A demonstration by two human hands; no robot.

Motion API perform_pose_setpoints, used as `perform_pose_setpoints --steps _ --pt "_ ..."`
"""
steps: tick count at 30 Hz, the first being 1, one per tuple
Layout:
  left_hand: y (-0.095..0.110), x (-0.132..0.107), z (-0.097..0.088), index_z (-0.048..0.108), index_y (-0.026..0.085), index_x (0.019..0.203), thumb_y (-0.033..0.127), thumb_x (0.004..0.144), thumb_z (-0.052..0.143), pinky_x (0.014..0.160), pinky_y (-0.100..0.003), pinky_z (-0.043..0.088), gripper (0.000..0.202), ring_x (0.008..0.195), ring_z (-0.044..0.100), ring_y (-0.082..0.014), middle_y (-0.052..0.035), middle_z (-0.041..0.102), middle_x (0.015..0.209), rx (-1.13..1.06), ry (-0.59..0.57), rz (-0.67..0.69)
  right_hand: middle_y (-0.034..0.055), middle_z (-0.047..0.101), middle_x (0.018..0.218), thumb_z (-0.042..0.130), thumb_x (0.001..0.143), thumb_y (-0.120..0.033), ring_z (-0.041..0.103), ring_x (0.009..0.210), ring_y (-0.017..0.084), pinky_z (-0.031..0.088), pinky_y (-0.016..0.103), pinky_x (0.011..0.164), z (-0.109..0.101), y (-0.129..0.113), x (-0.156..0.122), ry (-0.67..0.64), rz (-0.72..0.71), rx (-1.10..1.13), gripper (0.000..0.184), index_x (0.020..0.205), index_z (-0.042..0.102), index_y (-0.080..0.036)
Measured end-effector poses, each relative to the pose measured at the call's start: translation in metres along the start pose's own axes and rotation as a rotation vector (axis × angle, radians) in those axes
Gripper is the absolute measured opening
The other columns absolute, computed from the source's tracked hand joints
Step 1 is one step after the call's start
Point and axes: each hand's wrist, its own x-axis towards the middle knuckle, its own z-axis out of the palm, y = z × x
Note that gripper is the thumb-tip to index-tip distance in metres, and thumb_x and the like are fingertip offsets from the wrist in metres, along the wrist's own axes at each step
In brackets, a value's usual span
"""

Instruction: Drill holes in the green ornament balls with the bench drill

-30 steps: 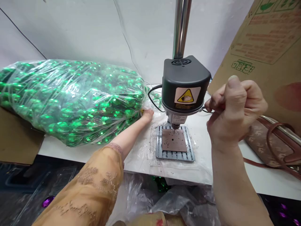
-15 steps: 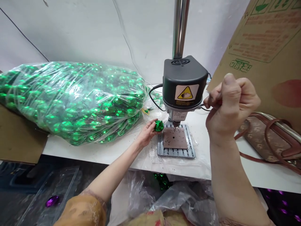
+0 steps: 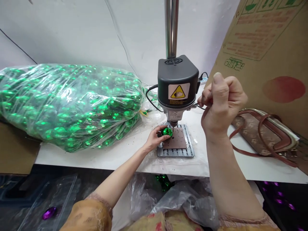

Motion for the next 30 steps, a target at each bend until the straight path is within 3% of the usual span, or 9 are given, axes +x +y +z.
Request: perform_pose_setpoints --steps 7,11,18,24,30 --pt "-0.008 0.007 0.010 0.072 0.021 0.125 0.047 0.068 0.094 0.106 -0.043 0.050 0.066 0.116 0.068 -0.0295 -0.0096 0.074 0.119 0.012 -0.048 0.096 -0.0059 0.036 0.056 0.063 0.094 -0.051 0.033 0.049 0.005 0.031 0.024 0.046 -0.001 0.001 -0.001 -0.027 -0.004 -0.070 0.048 0.066 0.036 -0.022" --pt "-0.012 0.006 0.018 0.066 0.019 0.125 0.047 0.061 0.098 0.104 -0.043 0.053 0.077 0.114 0.069 -0.0286 -0.0105 0.074 0.118 -0.108 -0.035 0.052 -0.0062 0.035 0.055 0.064 0.094 -0.048 0.032 0.048 0.005 0.030 0.025 0.046 -0.001 0.001 -0.001 -0.028 -0.001 -0.052 0.048 0.066 0.036 -0.022" --pt "-0.009 0.000 0.028 0.068 0.019 0.117 0.046 0.060 0.099 0.098 -0.043 0.057 0.070 0.106 0.072 -0.0280 -0.0096 0.075 0.113 -0.116 -0.014 -0.007 -0.0063 0.036 0.055 0.064 0.092 -0.053 0.033 0.048 0.005 0.032 0.025 0.047 -0.001 0.001 -0.001 -0.014 0.012 -0.064 0.050 0.066 0.035 -0.023" --pt "-0.012 -0.004 0.036 0.065 0.018 0.121 0.038 0.067 0.096 0.107 -0.046 0.053 0.065 0.116 0.069 -0.0299 -0.0107 0.073 0.120 -0.076 -0.012 0.006 -0.0067 0.038 0.053 0.067 0.092 -0.050 0.034 0.047 0.005 0.032 0.025 0.047 -0.002 0.000 0.000 -0.012 0.028 -0.050 0.050 0.064 0.036 -0.022" --pt "-0.008 -0.010 0.035 0.063 0.019 0.124 0.039 0.072 0.092 0.101 -0.044 0.056 0.062 0.114 0.069 -0.0294 -0.0105 0.073 0.120 -0.049 -0.040 0.011 -0.0069 0.038 0.051 0.068 0.092 -0.043 0.034 0.046 0.005 0.031 0.026 0.047 -0.004 0.001 -0.004 -0.015 0.007 -0.011 0.048 0.061 0.038 -0.022"
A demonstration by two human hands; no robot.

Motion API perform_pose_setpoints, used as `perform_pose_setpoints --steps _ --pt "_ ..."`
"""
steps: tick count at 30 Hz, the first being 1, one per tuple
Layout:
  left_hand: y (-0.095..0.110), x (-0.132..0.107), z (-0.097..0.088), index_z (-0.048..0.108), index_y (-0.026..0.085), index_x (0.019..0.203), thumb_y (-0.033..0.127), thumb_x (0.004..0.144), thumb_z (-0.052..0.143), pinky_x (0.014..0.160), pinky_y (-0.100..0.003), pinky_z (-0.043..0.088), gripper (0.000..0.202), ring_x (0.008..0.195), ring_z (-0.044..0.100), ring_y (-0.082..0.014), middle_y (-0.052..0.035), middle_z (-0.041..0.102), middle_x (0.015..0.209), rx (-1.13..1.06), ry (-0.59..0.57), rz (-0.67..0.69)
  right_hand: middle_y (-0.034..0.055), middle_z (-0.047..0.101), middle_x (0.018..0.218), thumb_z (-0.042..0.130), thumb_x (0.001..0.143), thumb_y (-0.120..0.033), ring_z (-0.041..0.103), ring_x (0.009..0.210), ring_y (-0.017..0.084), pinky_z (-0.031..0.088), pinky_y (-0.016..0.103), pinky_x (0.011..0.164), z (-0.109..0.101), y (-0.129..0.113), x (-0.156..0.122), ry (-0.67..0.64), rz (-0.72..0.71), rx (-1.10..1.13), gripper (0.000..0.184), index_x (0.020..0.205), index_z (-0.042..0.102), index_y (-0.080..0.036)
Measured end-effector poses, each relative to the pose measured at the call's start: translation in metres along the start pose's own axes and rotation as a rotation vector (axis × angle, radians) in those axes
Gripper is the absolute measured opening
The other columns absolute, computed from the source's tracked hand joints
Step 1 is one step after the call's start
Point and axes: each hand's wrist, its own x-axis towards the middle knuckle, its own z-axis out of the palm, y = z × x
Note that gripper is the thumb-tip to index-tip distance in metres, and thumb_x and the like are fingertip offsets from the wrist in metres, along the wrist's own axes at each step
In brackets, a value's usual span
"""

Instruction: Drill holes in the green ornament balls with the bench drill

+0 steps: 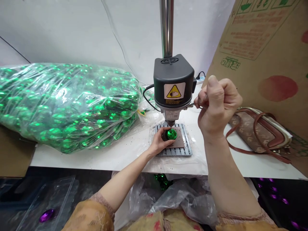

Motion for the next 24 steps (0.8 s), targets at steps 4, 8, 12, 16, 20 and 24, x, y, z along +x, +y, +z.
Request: perform_pose_setpoints --steps 4,8,12,16,20,24 --pt "0.000 -0.001 0.001 0.064 0.020 0.123 0.043 0.072 0.093 0.101 -0.043 0.057 0.063 0.114 0.070 -0.0294 -0.0098 0.073 0.118 0.012 0.017 0.009 -0.0066 0.035 0.048 0.063 0.094 -0.041 0.033 0.043 0.005 0.028 0.028 0.046 -0.003 0.002 -0.014 0.056 -0.070 0.017 0.051 0.056 0.037 -0.021" --pt "-0.003 0.000 0.001 0.064 0.020 0.123 0.042 0.071 0.093 0.103 -0.043 0.056 0.064 0.116 0.070 -0.0297 -0.0101 0.074 0.119 -0.009 0.020 0.010 -0.0061 0.031 0.046 0.063 0.094 -0.037 0.032 0.042 0.005 0.023 0.028 0.042 -0.006 0.004 -0.026 0.094 -0.109 0.042 0.054 0.052 0.034 -0.019" --pt "-0.005 -0.001 0.001 0.064 0.020 0.124 0.040 0.072 0.093 0.106 -0.044 0.055 0.063 0.118 0.069 -0.0301 -0.0104 0.073 0.121 -0.005 0.018 0.015 -0.0060 0.030 0.047 0.063 0.093 -0.033 0.031 0.041 0.005 0.022 0.027 0.042 -0.010 0.007 -0.031 0.076 -0.139 0.069 0.054 0.052 0.032 -0.018" --pt "-0.005 -0.001 0.000 0.063 0.020 0.123 0.038 0.072 0.093 0.108 -0.045 0.054 0.062 0.120 0.068 -0.0304 -0.0106 0.073 0.123 0.009 0.019 0.015 -0.0061 0.027 0.046 0.062 0.093 -0.032 0.028 0.041 0.004 0.023 0.026 0.041 -0.012 0.012 -0.033 0.065 -0.188 0.063 0.055 0.052 0.028 -0.018" --pt "-0.005 0.000 0.001 0.063 0.020 0.123 0.042 0.071 0.094 0.108 -0.045 0.054 0.064 0.120 0.069 -0.0306 -0.0112 0.073 0.123 -0.015 0.019 0.017 -0.0062 0.026 0.045 0.062 0.093 -0.033 0.025 0.040 0.003 0.025 0.025 0.041 -0.013 0.014 -0.036 0.071 -0.225 0.061 0.057 0.052 0.025 -0.017" --pt "-0.005 0.000 0.002 0.062 0.019 0.123 0.044 0.071 0.094 0.108 -0.046 0.054 0.066 0.121 0.068 -0.0308 -0.0122 0.072 0.125 -0.028 0.022 0.022 -0.0066 0.025 0.045 0.062 0.092 -0.026 0.025 0.040 0.002 0.026 0.023 0.042 -0.015 0.016 -0.039 0.052 -0.246 0.097 0.057 0.053 0.023 -0.016"
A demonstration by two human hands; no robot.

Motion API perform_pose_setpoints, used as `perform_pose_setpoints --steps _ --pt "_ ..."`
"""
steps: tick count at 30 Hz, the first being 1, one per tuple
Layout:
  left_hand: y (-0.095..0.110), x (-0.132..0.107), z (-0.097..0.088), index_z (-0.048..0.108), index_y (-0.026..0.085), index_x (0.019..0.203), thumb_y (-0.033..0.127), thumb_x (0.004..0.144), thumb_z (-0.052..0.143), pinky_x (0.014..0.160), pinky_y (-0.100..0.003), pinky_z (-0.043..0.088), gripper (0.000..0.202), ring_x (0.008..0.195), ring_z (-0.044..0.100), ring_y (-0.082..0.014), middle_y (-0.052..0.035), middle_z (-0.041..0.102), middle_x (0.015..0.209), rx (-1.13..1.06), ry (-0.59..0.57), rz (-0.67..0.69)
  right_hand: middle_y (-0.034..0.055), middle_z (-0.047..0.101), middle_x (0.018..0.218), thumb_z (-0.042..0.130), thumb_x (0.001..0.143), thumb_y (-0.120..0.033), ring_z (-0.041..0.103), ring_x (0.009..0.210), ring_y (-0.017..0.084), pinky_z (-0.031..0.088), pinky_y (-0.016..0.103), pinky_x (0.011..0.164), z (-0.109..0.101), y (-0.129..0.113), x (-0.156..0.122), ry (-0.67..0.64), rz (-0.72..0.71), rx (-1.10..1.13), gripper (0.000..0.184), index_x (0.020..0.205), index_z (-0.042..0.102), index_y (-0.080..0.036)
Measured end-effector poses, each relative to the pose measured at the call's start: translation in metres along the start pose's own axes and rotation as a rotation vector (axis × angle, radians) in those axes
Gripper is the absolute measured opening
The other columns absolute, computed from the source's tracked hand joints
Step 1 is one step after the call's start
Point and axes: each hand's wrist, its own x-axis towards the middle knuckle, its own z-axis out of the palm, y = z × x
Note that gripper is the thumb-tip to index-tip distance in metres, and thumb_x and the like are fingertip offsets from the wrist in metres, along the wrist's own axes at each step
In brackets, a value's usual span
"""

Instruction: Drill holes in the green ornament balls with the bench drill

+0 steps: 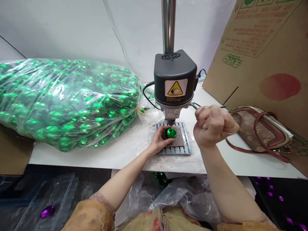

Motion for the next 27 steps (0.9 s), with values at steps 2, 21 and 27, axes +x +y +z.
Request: perform_pose_setpoints --steps 2,21,27 --pt "0.001 0.000 0.000 0.062 0.019 0.122 0.045 0.071 0.094 0.107 -0.045 0.055 0.065 0.120 0.069 -0.0307 -0.0117 0.073 0.123 0.004 0.000 0.006 -0.0068 0.026 0.045 0.062 0.092 -0.024 0.025 0.040 0.001 0.027 0.023 0.043 -0.001 0.001 -0.001 -0.004 -0.006 0.005 0.057 0.053 0.021 -0.015" --pt "-0.001 -0.001 0.001 0.063 0.019 0.123 0.043 0.071 0.094 0.110 -0.049 0.054 0.065 0.121 0.069 -0.0310 -0.0118 0.073 0.124 0.016 0.017 0.027 -0.0074 0.027 0.048 0.056 0.090 -0.010 0.025 0.043 0.000 0.032 0.022 0.048 -0.009 0.006 -0.016 -0.053 -0.139 0.042 0.050 0.057 0.019 -0.016" --pt "0.000 0.001 0.003 0.064 0.019 0.122 0.039 0.072 0.093 0.103 -0.046 0.057 0.061 0.115 0.071 -0.0296 -0.0109 0.074 0.118 0.049 0.043 0.054 -0.0076 0.029 0.044 0.057 0.094 -0.019 0.031 0.040 0.003 0.029 0.023 0.045 0.009 -0.008 0.011 0.041 0.097 -0.064 0.050 0.053 0.030 -0.019"
